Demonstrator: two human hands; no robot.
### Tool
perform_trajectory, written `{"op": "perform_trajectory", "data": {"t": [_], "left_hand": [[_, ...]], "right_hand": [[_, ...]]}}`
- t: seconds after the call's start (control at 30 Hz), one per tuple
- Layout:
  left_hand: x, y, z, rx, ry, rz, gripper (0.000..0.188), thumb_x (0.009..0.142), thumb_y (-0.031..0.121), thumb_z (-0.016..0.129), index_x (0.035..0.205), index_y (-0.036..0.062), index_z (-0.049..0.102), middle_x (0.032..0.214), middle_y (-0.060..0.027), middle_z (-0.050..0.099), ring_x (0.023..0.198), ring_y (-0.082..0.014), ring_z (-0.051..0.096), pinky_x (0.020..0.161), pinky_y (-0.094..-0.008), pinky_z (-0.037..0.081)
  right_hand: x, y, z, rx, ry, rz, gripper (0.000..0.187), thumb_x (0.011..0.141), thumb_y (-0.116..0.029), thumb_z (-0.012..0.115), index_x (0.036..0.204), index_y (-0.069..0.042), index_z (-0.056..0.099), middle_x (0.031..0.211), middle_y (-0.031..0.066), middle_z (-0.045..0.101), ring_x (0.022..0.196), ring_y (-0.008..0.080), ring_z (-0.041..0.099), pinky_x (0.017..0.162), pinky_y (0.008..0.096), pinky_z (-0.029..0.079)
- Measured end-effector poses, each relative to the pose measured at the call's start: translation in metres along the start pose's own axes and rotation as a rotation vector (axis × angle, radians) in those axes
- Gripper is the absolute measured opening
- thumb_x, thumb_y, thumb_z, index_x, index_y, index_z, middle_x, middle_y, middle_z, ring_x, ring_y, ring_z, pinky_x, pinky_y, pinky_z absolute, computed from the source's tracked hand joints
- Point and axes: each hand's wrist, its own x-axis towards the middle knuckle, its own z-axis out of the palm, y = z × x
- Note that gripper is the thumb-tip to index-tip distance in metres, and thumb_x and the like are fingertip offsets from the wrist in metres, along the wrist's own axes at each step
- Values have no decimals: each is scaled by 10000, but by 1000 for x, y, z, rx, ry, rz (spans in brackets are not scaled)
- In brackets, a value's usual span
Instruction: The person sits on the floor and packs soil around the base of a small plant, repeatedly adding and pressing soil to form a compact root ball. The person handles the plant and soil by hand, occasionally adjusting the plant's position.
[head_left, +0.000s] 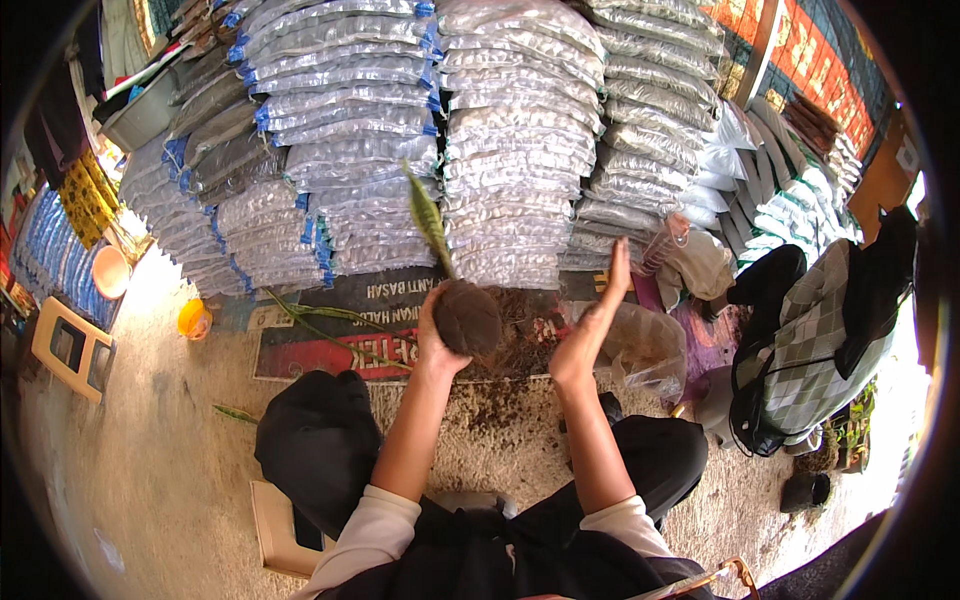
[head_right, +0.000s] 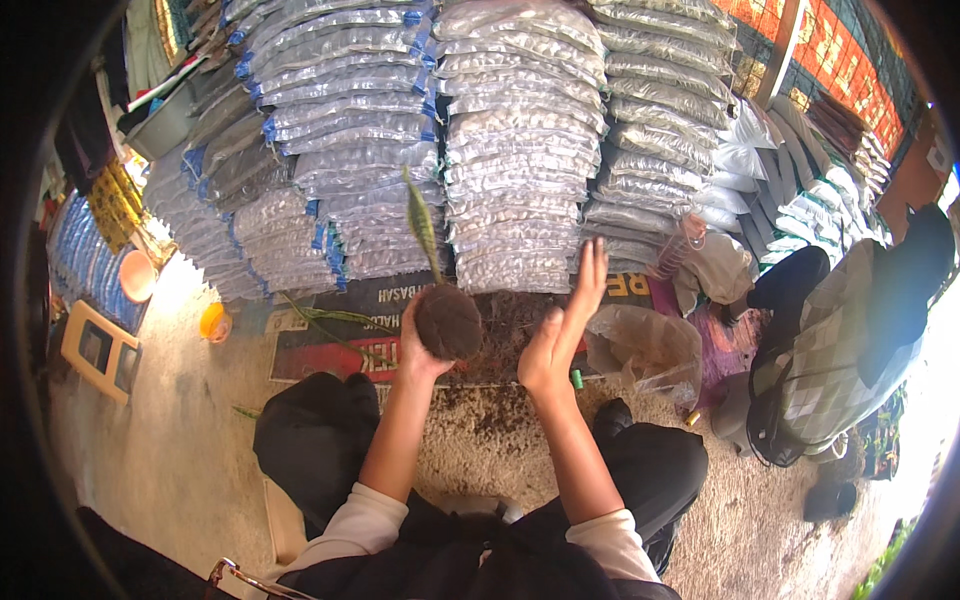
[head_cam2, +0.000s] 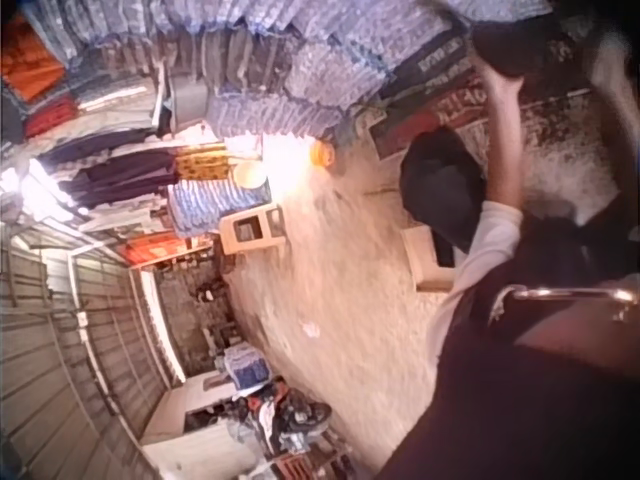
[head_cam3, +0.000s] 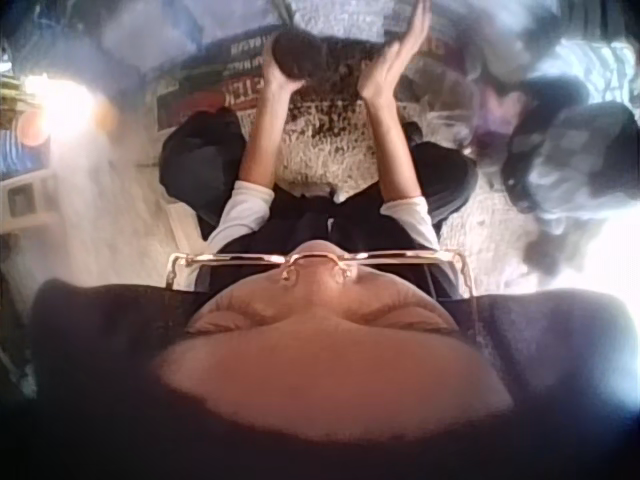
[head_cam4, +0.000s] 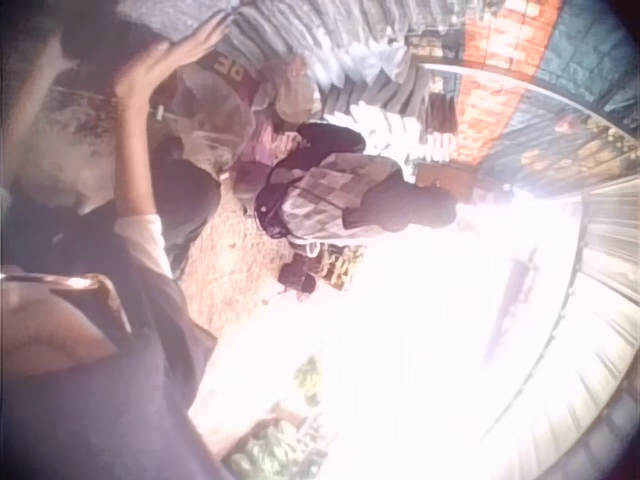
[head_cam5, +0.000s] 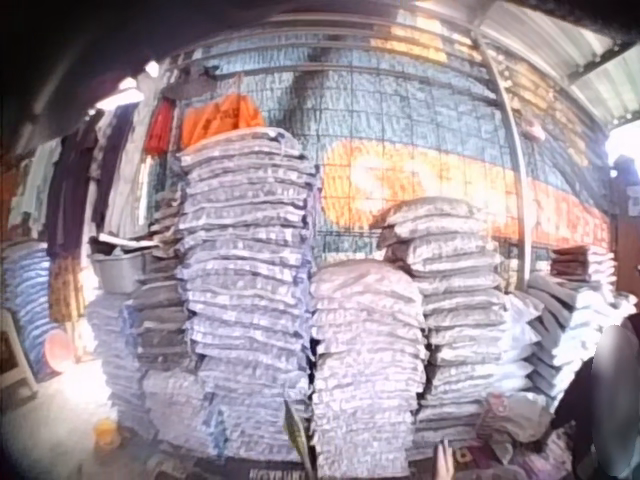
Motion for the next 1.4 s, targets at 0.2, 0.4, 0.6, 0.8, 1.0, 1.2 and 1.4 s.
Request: {"op": "perform_trajectory", "data": {"t": [0.2,0.4,0.6,0.8,1.0,1.2,1.4], "left_hand": [[2,-33,7,166,17,147,340,852,349,455,963,63,602,909,-79,639,838,-212,621,727,-389,527],[1,-10,1,81,12,30,296,833,339,480,922,84,602,844,-74,642,769,-222,628,709,-383,525],[-2,-36,6,155,-16,179,282,867,300,450,949,73,598,861,-62,639,815,-201,616,770,-345,500],[-1,-23,8,286,128,114,349,894,373,428,985,78,592,911,-51,629,848,-184,602,780,-332,485],[-4,-25,11,540,31,276,554,930,477,279,1261,50,403,1210,-101,474,1137,-220,447,978,-352,356],[-1,-29,21,556,69,394,505,910,419,349,1228,38,443,1184,-91,505,1088,-181,484,916,-350,413],[9,-6,-4,282,-3,155,459,855,447,445,1040,43,560,924,-108,616,828,-246,611,750,-382,508]], "right_hand": [[-40,-9,33,-240,-395,-121,746,846,-546,318,1380,-40,192,1417,212,184,1317,409,103,1034,552,34],[-15,7,16,55,-96,31,660,909,-472,206,1354,15,225,1393,210,236,1305,372,175,1044,496,91],[-38,-11,31,-320,-281,-191,673,836,-518,371,1321,-53,337,1399,197,238,1302,394,172,1019,594,6],[-35,7,29,-43,-348,134,613,818,-324,549,1289,9,342,1314,226,334,1181,384,352,987,445,266],[-46,19,38,151,-200,148,641,639,-163,757,1178,17,461,1097,190,518,1018,305,526,867,377,427],[-59,3,50,442,-230,393,613,684,-194,736,1183,25,453,1097,190,516,1032,281,518,891,371,407],[-35,-10,22,58,-234,78,812,784,-430,549,1370,-4,182,1408,247,121,1308,389,110,1042,514,64]]}}
